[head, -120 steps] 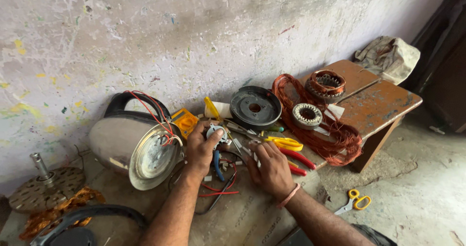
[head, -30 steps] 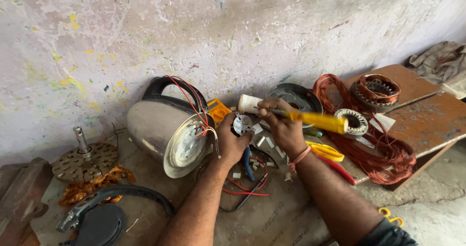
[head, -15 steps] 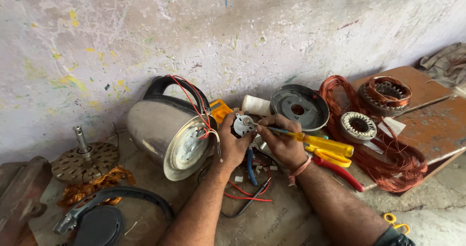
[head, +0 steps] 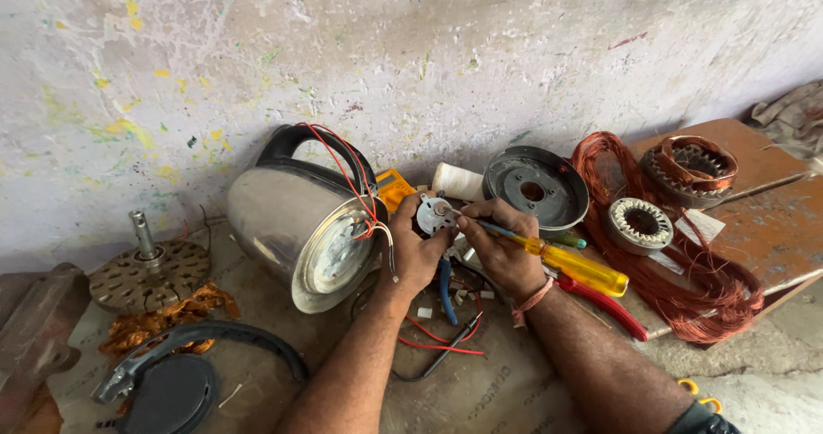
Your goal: The person works on the internal components of an electric kettle. They use a screwdriver to probe and adjust wiring and connections on a small circular electrical component while the kettle body sits disassembled nearby on the workbench.
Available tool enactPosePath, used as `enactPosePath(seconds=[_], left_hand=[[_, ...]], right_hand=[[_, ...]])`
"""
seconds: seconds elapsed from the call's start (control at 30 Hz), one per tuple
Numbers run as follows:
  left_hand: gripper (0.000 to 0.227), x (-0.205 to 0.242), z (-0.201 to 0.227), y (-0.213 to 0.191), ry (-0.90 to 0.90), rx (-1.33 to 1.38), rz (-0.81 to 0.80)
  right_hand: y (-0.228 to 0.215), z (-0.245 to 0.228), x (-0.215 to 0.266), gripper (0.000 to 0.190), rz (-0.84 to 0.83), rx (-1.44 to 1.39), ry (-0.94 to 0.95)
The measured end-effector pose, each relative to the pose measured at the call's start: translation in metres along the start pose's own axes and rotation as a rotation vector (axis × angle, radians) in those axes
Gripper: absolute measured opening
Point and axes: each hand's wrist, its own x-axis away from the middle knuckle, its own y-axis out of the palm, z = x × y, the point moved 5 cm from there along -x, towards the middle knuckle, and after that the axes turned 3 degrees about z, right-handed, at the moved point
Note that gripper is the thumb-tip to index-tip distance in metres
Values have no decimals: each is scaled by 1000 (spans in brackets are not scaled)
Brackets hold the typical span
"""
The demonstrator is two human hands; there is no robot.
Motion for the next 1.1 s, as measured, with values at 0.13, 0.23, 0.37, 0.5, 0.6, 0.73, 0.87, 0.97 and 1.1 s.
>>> enactPosePath(seconds=[0.13,0.23,0.37,0.5,0.6,0.73,0.87,0.97,1.1], left_hand=[[42,2,-3,-2,30,-8,-13],[41,3,-3,-2,45,-19,-25],[37,2,-3,0,5,65,-14],[37,2,-4,-2,-54,3,-23],[34,3,-5,2,-44,51,-38],[39,3,0,0,9,-17,-27],[40,4,3,0,13,-32,-32],[38,4,2,1,-21,-20,-25],[40,7,5,0,14,-89,-41]], right_hand=[[-1,0,-2,11,14,67,-51],[-3,-1,-2,11,4,95,-76],[-1,-2,-3,11,8,85,-51],[0,-8,-4,11,15,89,-113],[-2,-7,-4,10,32,89,-123],[-3,-5,-4,11,19,89,-115],[-4,-5,-3,11,28,125,-144],[-2,-5,-3,13,34,123,-147],[-2,-3,-4,12,16,169,-126]])
